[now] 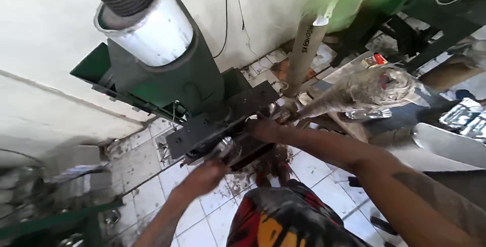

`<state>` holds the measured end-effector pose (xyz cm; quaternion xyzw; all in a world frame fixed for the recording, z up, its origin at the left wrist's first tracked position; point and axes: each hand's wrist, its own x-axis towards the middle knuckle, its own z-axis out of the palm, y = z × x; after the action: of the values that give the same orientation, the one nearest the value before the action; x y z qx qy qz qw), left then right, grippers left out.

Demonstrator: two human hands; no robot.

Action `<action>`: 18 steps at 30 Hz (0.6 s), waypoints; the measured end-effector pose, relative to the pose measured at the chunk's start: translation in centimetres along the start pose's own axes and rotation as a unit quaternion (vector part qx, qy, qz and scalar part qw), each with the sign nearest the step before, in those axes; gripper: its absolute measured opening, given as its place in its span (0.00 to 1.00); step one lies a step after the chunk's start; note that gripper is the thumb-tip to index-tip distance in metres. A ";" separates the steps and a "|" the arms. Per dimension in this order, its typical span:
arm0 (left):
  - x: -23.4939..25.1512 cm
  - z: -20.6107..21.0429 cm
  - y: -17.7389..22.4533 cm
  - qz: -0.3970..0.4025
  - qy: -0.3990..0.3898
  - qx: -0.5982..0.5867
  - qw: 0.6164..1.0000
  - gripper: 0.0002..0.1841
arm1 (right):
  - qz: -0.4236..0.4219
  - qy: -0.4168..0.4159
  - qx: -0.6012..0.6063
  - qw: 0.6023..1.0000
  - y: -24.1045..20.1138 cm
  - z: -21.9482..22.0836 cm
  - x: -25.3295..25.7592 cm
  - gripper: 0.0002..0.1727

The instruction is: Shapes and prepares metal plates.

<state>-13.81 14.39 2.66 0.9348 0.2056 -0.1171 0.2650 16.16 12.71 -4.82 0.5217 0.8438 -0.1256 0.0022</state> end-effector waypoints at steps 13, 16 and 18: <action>-2.3 3.7 12.5 -0.007 -0.179 -0.257 0.950 0.19 | -0.077 -0.321 0.013 0.944 -4.8 -10.9 -0.8 0.22; 0.5 5.6 10.5 0.062 -0.275 -0.383 0.879 0.19 | 0.065 -0.296 0.151 0.941 4.0 -17.8 -8.2 0.17; 2.3 8.9 10.3 0.113 -0.284 -0.488 0.818 0.18 | 0.196 -0.131 0.212 0.948 9.5 -22.2 -12.7 0.13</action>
<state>-8.10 2.30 -0.85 0.6250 0.0444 -0.2306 0.7444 33.13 10.31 16.37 0.6438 0.6714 -0.3661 0.0265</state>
